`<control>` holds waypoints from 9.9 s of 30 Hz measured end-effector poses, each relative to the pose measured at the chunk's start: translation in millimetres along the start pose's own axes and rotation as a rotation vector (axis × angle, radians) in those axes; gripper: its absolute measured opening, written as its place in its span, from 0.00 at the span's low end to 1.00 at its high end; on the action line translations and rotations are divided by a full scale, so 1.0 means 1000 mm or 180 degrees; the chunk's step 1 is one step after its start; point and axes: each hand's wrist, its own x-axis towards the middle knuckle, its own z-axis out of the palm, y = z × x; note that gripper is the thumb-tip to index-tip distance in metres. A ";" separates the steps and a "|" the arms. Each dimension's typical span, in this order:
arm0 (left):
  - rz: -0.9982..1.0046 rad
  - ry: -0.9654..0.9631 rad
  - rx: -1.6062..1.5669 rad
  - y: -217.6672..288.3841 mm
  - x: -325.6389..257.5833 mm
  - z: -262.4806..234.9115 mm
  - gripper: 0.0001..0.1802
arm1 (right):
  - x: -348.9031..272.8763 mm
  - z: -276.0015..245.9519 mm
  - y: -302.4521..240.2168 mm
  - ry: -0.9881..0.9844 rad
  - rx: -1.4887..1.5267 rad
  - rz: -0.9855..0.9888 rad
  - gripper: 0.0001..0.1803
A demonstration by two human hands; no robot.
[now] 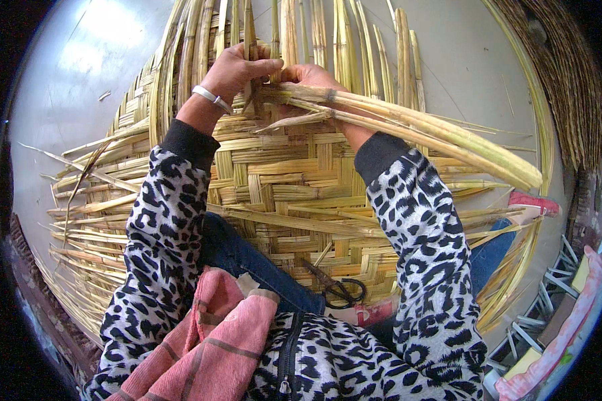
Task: The person weaves a basket by hand, interlacing thin bamboo strips over and under a vertical framework. They occasionally use scissors to trim excess strip length and adjust the weave to maintain even tension.
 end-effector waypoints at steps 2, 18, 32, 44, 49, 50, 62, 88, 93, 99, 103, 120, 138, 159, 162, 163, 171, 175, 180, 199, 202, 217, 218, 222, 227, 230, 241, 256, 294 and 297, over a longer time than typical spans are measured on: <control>0.0031 0.0094 0.0015 0.002 -0.001 0.004 0.15 | -0.001 0.003 0.000 0.0108 -0.0133 -0.0087 0.13; -0.0012 0.0303 -0.0496 -0.008 0.003 0.011 0.16 | 0.003 -0.014 0.013 -0.0251 0.0991 -0.0184 0.13; 0.0254 0.0418 0.0072 -0.009 0.004 -0.008 0.16 | 0.024 -0.002 0.001 0.0230 -0.2427 -0.0559 0.27; 0.0687 0.0833 0.0258 -0.022 0.011 0.004 0.13 | 0.032 0.003 0.006 0.0712 -0.2911 -0.0610 0.24; 0.0714 0.0945 0.0155 -0.024 0.011 0.007 0.15 | 0.014 -0.006 -0.004 0.0302 -0.1639 0.0041 0.20; 0.0758 0.0952 0.0092 -0.025 0.011 0.007 0.15 | 0.009 -0.008 -0.006 -0.0038 -0.1169 0.0169 0.19; 0.0646 0.0847 -0.0004 -0.027 0.014 0.007 0.16 | 0.001 -0.022 0.016 -0.0443 0.0150 0.0473 0.16; 0.0643 0.0668 -0.0956 -0.036 0.020 0.011 0.18 | 0.010 0.006 0.071 0.0946 -0.5941 -0.1428 0.13; 0.0492 0.0543 -0.0532 -0.043 0.026 0.007 0.16 | -0.009 0.021 0.041 0.1341 -0.2729 -0.0535 0.20; 0.1194 0.1217 0.1655 -0.053 0.034 0.015 0.19 | -0.043 0.021 0.024 0.1102 -0.0990 0.0142 0.32; 0.1020 0.1456 0.1668 -0.052 0.030 0.019 0.28 | -0.048 0.006 0.026 0.1353 0.0704 -0.0268 0.24; 0.0393 -0.0285 0.2769 0.004 -0.013 0.049 0.20 | -0.076 -0.048 0.030 0.1146 0.1848 -0.0538 0.05; 0.0415 0.1518 0.2029 -0.022 -0.006 0.059 0.16 | 0.042 -0.060 -0.033 0.1745 -0.1895 0.0049 0.30; 0.0281 0.0835 0.1700 -0.032 0.002 0.049 0.19 | 0.017 -0.071 -0.022 0.0514 0.0173 -0.0730 0.14; 0.0317 0.0201 0.1420 -0.034 0.002 0.041 0.20 | 0.008 -0.067 -0.023 0.0634 0.0563 -0.0932 0.15; 0.0401 0.0084 0.1510 -0.033 0.002 0.039 0.21 | 0.005 -0.067 -0.024 0.0738 0.0699 -0.0937 0.14; 0.0020 -0.0190 0.1374 -0.029 0.003 0.035 0.19 | -0.041 -0.070 -0.002 0.1895 0.0756 -0.0910 0.09; 0.0145 0.0051 0.0894 -0.031 -0.006 0.035 0.17 | -0.054 -0.057 0.029 0.2450 0.0523 -0.0990 0.08; 0.1404 0.0921 0.2181 -0.033 -0.024 0.025 0.14 | -0.046 -0.058 0.038 0.2752 0.0296 -0.0743 0.11; 0.2112 -0.0280 0.4410 -0.049 -0.057 0.020 0.30 | -0.069 -0.061 0.054 0.2668 -0.1305 -0.1367 0.14; 0.2182 -0.0259 0.4371 -0.052 -0.059 0.019 0.28 | -0.065 -0.064 0.061 0.2768 -0.1642 -0.1670 0.15; 0.2104 0.0335 0.4434 -0.056 -0.060 0.022 0.27 | -0.066 -0.054 0.056 0.3436 -0.2415 -0.1091 0.12; 0.2127 0.0313 0.4449 -0.057 -0.060 0.022 0.27 | -0.070 -0.051 0.058 0.3493 -0.2545 -0.1268 0.13; 0.2185 0.0217 0.4501 -0.057 -0.060 0.022 0.24 | -0.076 -0.048 0.062 0.3311 -0.2282 -0.1321 0.12; 0.2103 0.0419 0.4460 -0.043 -0.059 0.031 0.17 | -0.085 -0.073 0.058 0.3029 -0.0690 -0.1367 0.12; 0.2432 0.0771 0.4295 -0.026 -0.051 0.051 0.13 | -0.111 -0.097 0.056 0.2584 0.1523 -0.1662 0.14; 0.0537 -0.1159 0.3143 0.030 0.026 0.149 0.19 | -0.126 -0.146 0.045 0.1467 0.2947 -0.1814 0.23; 0.0342 0.0520 0.2122 0.005 0.011 0.153 0.17 | -0.051 -0.131 -0.042 0.1692 -0.3443 0.0424 0.20; -0.0645 -0.1001 0.2087 -0.003 0.053 0.140 0.26 | -0.090 -0.172 0.018 0.2189 0.0033 -0.0938 0.10; -0.0439 -0.0935 0.2182 -0.008 0.050 0.140 0.24 | -0.101 -0.161 0.037 0.2950 -0.0722 -0.0775 0.08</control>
